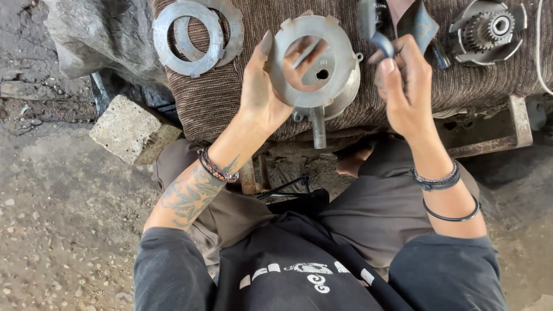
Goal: Sanding the interior of a metal housing and inspecting clutch plates for motorcycle repair.
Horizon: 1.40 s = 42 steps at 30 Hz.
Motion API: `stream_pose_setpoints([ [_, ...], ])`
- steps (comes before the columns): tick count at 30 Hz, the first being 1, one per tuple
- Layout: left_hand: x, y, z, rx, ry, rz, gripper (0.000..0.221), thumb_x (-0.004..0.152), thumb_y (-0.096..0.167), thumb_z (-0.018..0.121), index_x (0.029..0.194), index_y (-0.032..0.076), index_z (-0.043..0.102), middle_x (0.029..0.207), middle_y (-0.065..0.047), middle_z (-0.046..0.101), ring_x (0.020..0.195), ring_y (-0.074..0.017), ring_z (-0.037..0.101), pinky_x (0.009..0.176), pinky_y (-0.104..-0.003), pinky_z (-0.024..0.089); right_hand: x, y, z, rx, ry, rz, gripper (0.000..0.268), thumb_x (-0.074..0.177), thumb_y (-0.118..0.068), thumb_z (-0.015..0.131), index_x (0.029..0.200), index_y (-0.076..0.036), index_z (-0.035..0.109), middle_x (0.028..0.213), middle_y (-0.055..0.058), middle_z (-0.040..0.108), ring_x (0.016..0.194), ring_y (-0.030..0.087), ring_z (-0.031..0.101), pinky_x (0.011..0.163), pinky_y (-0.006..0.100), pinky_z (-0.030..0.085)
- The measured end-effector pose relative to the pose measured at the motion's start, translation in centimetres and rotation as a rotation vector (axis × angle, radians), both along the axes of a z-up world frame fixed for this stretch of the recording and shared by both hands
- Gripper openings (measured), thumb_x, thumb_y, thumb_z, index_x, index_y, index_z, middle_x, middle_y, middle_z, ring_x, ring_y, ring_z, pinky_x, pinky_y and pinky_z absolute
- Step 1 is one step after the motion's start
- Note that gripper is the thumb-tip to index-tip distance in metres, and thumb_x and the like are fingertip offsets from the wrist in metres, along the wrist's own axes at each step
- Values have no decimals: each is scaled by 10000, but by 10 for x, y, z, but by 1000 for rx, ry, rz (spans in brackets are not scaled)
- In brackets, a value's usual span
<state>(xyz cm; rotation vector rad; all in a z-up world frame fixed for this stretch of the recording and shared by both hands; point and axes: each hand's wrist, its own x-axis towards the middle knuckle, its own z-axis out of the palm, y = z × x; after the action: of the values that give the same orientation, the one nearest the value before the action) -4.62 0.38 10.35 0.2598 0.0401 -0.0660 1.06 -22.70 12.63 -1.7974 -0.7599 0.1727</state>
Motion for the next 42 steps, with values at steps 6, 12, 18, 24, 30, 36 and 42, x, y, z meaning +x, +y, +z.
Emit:
stream_pose_setpoints([
  [6, -10, -3, 24, -73, 316, -65, 757, 954, 486, 388, 1615, 118, 375, 1589, -233, 431, 1626, -420, 328, 1150, -744, 357, -15, 21, -3, -142, -195, -53, 431, 1113, -448, 452, 1072, -19, 447, 727, -17, 366, 581, 87, 306, 540, 273, 244],
  [12, -13, -2, 13, -226, 78, -301, 881, 913, 650, 466, 1594, 100, 379, 1714, -210, 308, 1524, -458, 370, 1008, -753, 463, -9, 21, -1, -90, -256, -83, 282, 1164, -253, 528, 1137, 28, 533, 821, 77, 565, 678, 158, 558, 622, 268, 404],
  [18, -15, -8, 29, -242, 196, -265, 720, 902, 454, 537, 1519, 93, 447, 1656, -217, 375, 1479, -479, 398, 1093, -829, 349, -5, 11, 19, -107, -388, -57, 314, 1225, -177, 345, 1416, 61, 420, 1254, 261, 535, 700, 232, 546, 576, 314, 394],
  [24, -16, -16, -2, -68, 62, -234, 791, 906, 430, 551, 1569, 40, 363, 1651, -246, 376, 1447, -424, 451, 1073, -725, 483, -21, 12, 15, -207, -474, -72, 331, 1196, -140, 401, 1374, 78, 575, 1154, 191, 673, 582, 143, 461, 484, 283, 294],
  [30, -9, -18, -32, 34, -102, -349, 722, 981, 533, 683, 1546, 143, 457, 1534, -173, 511, 1380, -316, 552, 1206, -606, 446, -29, 21, 13, -187, -515, -31, 194, 1133, -22, 472, 1158, 124, 597, 1235, 298, 733, 444, 91, 339, 380, 250, 220],
  [36, -13, -15, -20, 228, -108, -311, 962, 902, 673, 581, 1596, 54, 338, 1652, -260, 344, 1556, -411, 329, 1277, -623, 302, -38, 21, 12, -144, -529, 6, 249, 1127, -52, 509, 1258, 121, 630, 973, 171, 735, 460, 92, 353, 387, 264, 242],
  [42, -7, -19, -33, 204, -172, -279, 974, 910, 643, 616, 1620, 61, 291, 1673, -248, 314, 1561, -437, 324, 1279, -680, 299, -40, 23, 12, -148, -517, -4, 198, 1119, -36, 505, 1236, 101, 590, 1103, 222, 752, 446, 82, 362, 366, 251, 248],
])
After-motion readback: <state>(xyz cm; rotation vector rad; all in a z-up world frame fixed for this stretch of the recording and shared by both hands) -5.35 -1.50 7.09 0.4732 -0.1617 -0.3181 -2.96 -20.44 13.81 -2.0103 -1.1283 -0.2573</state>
